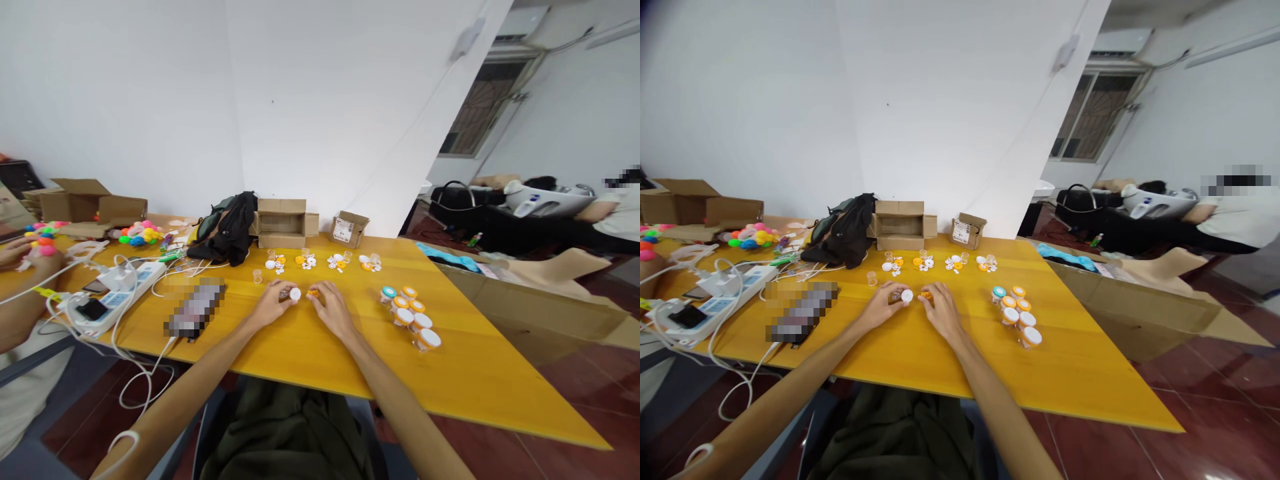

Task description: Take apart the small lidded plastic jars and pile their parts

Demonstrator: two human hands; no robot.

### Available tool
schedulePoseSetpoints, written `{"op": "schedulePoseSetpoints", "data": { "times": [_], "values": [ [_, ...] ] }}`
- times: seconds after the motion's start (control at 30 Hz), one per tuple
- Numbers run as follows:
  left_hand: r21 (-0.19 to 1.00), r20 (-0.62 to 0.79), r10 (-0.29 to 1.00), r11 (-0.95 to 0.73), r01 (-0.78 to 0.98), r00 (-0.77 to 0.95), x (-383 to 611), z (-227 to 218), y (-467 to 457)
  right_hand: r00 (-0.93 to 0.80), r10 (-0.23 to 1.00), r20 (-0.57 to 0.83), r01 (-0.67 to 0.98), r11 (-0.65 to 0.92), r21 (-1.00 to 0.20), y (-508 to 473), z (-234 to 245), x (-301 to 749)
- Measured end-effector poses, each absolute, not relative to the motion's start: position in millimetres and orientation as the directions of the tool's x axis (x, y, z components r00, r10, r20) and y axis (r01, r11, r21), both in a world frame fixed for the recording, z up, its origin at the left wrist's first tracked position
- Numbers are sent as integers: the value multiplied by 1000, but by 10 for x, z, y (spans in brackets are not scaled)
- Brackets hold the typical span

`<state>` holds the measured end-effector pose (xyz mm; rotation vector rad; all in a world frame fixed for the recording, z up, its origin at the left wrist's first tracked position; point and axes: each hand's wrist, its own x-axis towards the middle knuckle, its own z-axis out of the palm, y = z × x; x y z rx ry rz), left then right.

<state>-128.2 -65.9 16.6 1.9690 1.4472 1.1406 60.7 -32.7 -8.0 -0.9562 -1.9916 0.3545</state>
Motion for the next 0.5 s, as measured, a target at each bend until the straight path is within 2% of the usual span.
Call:
{"op": "schedulePoseSetpoints", "data": {
  "times": [0.13, 0.5],
  "values": [
    [726, 364, 920, -378, 574, 144, -1274, 154, -666, -382, 715, 586, 400, 700, -592, -381, -80, 534],
    [733, 355, 907, -421, 534, 228, -1268, 156, -665, -416, 714, 563, 320, 695, -644, -362, -155, 491]
  ]
}}
